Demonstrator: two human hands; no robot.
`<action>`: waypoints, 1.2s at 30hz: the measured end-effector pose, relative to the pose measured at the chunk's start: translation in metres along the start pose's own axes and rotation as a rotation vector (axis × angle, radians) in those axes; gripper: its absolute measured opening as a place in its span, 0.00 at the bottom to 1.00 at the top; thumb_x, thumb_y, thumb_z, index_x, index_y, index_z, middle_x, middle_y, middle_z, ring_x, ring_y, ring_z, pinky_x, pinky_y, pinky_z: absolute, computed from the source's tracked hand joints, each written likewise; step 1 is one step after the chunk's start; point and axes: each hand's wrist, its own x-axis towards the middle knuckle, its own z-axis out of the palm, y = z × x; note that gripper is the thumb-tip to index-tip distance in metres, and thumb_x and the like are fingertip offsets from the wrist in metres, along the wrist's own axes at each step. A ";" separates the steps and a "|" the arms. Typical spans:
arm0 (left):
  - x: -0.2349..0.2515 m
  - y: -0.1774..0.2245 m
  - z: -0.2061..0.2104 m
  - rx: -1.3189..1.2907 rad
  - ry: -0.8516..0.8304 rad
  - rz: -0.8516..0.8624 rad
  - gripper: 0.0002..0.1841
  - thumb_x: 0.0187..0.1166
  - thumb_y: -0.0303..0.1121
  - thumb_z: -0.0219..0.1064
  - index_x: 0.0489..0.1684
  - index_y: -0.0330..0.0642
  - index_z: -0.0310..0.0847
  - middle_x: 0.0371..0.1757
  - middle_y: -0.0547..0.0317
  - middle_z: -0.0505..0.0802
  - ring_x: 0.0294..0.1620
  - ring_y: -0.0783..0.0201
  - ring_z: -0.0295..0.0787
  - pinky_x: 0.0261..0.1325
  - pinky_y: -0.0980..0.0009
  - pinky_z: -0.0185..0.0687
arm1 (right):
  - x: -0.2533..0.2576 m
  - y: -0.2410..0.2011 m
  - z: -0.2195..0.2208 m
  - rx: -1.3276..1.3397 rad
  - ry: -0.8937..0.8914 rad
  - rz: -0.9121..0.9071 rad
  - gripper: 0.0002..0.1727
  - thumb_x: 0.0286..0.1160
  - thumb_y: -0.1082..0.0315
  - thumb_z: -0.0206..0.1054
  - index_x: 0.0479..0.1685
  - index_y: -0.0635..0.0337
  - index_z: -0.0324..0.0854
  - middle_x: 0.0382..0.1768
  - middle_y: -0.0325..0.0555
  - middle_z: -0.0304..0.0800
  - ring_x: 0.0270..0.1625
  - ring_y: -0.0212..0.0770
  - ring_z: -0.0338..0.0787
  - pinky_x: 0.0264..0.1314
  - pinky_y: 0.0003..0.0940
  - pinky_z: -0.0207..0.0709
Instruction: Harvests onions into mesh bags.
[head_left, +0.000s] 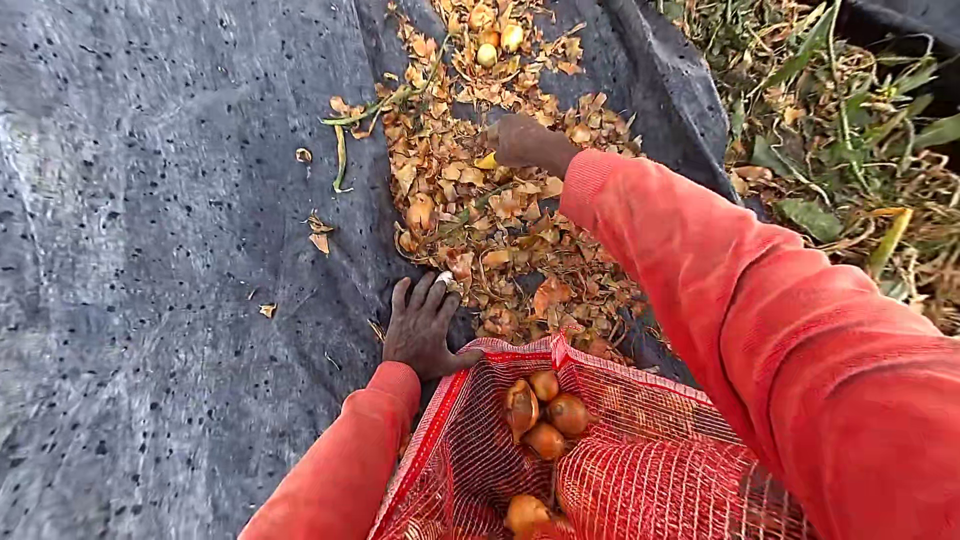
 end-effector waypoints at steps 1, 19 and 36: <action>-0.002 0.000 0.001 -0.005 0.003 0.001 0.54 0.46 0.84 0.59 0.66 0.48 0.88 0.76 0.45 0.85 0.85 0.43 0.72 0.85 0.34 0.50 | -0.012 -0.003 -0.003 0.040 -0.009 0.003 0.12 0.79 0.73 0.62 0.55 0.69 0.82 0.53 0.68 0.86 0.53 0.63 0.89 0.53 0.62 0.80; 0.000 -0.008 0.004 -0.022 0.079 0.053 0.55 0.41 0.84 0.61 0.61 0.46 0.89 0.75 0.45 0.86 0.81 0.43 0.76 0.83 0.34 0.52 | -0.175 0.011 -0.004 0.763 -0.331 -0.251 0.20 0.91 0.60 0.42 0.41 0.57 0.79 0.14 0.37 0.75 0.10 0.28 0.71 0.10 0.23 0.63; -0.056 0.116 -0.166 -0.517 -0.702 -0.740 0.42 0.72 0.57 0.73 0.83 0.41 0.70 0.78 0.32 0.76 0.73 0.33 0.79 0.69 0.32 0.75 | -0.434 -0.028 0.056 0.473 -0.930 -0.064 0.65 0.55 0.47 0.86 0.97 0.37 0.44 0.92 0.63 0.50 0.89 0.71 0.59 0.78 0.74 0.65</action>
